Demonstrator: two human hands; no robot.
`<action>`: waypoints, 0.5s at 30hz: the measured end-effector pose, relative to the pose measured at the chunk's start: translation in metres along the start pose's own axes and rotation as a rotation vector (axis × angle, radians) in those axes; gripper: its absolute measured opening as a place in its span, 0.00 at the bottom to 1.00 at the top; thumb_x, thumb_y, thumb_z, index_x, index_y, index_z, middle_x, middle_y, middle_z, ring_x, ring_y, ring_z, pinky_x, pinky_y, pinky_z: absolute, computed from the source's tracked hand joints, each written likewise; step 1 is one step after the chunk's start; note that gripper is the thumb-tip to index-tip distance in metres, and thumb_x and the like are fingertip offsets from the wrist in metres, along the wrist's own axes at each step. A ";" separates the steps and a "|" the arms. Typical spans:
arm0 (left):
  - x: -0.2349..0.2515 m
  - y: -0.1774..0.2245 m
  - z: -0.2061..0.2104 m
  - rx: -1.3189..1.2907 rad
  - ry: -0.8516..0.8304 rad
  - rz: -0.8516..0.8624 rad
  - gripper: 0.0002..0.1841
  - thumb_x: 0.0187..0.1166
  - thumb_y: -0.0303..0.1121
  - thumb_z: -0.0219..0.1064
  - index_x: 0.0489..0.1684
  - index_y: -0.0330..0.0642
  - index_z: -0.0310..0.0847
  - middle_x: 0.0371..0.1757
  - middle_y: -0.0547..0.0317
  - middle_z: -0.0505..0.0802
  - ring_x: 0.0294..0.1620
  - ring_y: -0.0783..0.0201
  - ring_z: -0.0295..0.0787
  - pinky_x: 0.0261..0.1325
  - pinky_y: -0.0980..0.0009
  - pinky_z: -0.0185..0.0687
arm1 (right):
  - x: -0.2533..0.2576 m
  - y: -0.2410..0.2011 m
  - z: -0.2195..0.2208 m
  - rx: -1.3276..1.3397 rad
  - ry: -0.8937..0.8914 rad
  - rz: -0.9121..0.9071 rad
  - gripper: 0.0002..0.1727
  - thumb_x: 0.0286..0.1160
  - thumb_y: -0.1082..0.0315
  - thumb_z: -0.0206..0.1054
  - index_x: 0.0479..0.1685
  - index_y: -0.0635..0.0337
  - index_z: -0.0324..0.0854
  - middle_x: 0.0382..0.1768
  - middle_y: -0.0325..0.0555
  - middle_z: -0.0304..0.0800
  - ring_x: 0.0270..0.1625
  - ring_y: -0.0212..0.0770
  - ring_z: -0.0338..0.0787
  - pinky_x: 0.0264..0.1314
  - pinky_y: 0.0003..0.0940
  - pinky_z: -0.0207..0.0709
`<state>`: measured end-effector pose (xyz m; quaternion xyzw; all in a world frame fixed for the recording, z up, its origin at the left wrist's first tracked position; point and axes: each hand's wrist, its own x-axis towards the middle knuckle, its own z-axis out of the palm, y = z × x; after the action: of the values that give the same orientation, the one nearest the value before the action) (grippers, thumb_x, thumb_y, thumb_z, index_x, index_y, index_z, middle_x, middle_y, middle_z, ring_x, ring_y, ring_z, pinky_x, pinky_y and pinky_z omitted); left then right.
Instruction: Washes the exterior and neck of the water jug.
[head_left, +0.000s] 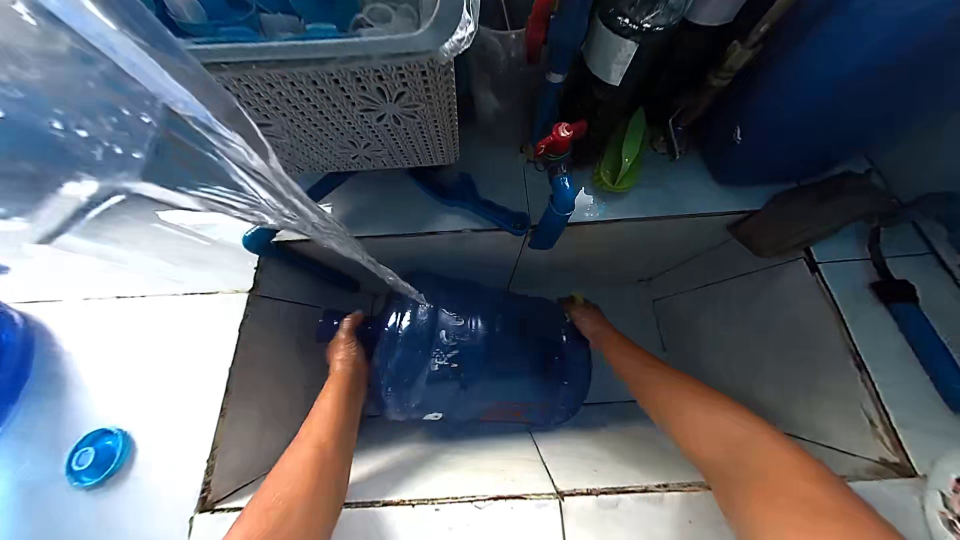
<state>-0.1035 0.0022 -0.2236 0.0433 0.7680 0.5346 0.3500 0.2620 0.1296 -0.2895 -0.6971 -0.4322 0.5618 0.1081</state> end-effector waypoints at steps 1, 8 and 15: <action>-0.011 -0.008 0.011 0.145 -0.050 -0.114 0.24 0.90 0.44 0.57 0.68 0.29 0.77 0.59 0.41 0.89 0.58 0.53 0.86 0.63 0.53 0.81 | -0.004 0.006 -0.020 0.036 0.065 0.041 0.29 0.88 0.52 0.62 0.73 0.70 0.76 0.70 0.69 0.81 0.74 0.60 0.80 0.78 0.58 0.69; -0.083 -0.105 0.085 0.115 -0.632 -0.506 0.41 0.91 0.61 0.22 0.85 0.39 0.62 0.80 0.37 0.77 0.80 0.45 0.73 0.78 0.43 0.70 | -0.102 0.019 -0.132 -0.029 0.536 -0.007 0.31 0.85 0.50 0.64 0.70 0.73 0.75 0.60 0.67 0.83 0.58 0.53 0.84 0.63 0.55 0.77; -0.026 -0.084 0.048 0.638 -0.596 -0.554 0.28 0.96 0.44 0.33 0.82 0.34 0.64 0.72 0.32 0.80 0.68 0.43 0.81 0.66 0.47 0.77 | -0.187 -0.014 -0.043 -0.413 0.629 -0.668 0.32 0.82 0.54 0.64 0.69 0.79 0.79 0.60 0.81 0.85 0.62 0.75 0.87 0.67 0.67 0.76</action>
<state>-0.0305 -0.0072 -0.2911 0.0932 0.7423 0.1254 0.6516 0.2939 0.0173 -0.1363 -0.6630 -0.6804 0.1618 0.2670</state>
